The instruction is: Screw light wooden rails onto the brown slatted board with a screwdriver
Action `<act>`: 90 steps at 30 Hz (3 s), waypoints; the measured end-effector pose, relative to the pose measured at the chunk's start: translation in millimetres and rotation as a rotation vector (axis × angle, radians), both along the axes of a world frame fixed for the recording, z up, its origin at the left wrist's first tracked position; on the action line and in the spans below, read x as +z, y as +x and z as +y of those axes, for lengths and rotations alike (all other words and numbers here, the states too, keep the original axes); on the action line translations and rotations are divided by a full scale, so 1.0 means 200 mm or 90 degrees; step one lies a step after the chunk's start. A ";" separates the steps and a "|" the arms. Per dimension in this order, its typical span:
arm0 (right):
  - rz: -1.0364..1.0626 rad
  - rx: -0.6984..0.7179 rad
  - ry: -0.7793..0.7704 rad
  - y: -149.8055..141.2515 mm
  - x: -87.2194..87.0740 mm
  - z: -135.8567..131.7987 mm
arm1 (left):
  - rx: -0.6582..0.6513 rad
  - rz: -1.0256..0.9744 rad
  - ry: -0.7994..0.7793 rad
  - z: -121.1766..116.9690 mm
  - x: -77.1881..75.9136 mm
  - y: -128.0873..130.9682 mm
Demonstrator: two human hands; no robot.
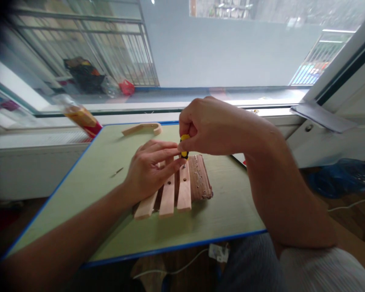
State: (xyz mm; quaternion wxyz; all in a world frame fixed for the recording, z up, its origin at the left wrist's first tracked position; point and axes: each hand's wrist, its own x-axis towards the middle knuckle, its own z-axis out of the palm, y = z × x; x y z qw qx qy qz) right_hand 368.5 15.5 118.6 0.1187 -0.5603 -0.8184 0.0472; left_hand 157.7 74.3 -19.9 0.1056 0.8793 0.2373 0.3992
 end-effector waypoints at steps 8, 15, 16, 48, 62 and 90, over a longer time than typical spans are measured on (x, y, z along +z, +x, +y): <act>-0.045 -0.070 0.048 -0.04 -0.01 0.00 | 0.000 0.000 -0.003 0.00 0.01 0.00; -0.079 -0.101 0.076 -0.05 -0.02 0.02 | 0.000 -0.001 0.000 0.00 0.00 0.01; -0.076 -0.103 0.078 -0.06 -0.02 0.02 | -0.002 -0.001 -0.001 0.01 0.00 0.01; 0.024 -0.002 0.009 0.01 0.01 -0.03 | -0.001 0.001 -0.009 0.00 0.00 0.01; 0.015 -0.037 0.027 -0.02 -0.01 -0.01 | 0.003 -0.001 -0.001 0.00 -0.01 0.01; 0.042 0.078 0.023 -0.01 0.03 -0.05 | -0.015 -0.010 -0.015 0.01 -0.01 0.00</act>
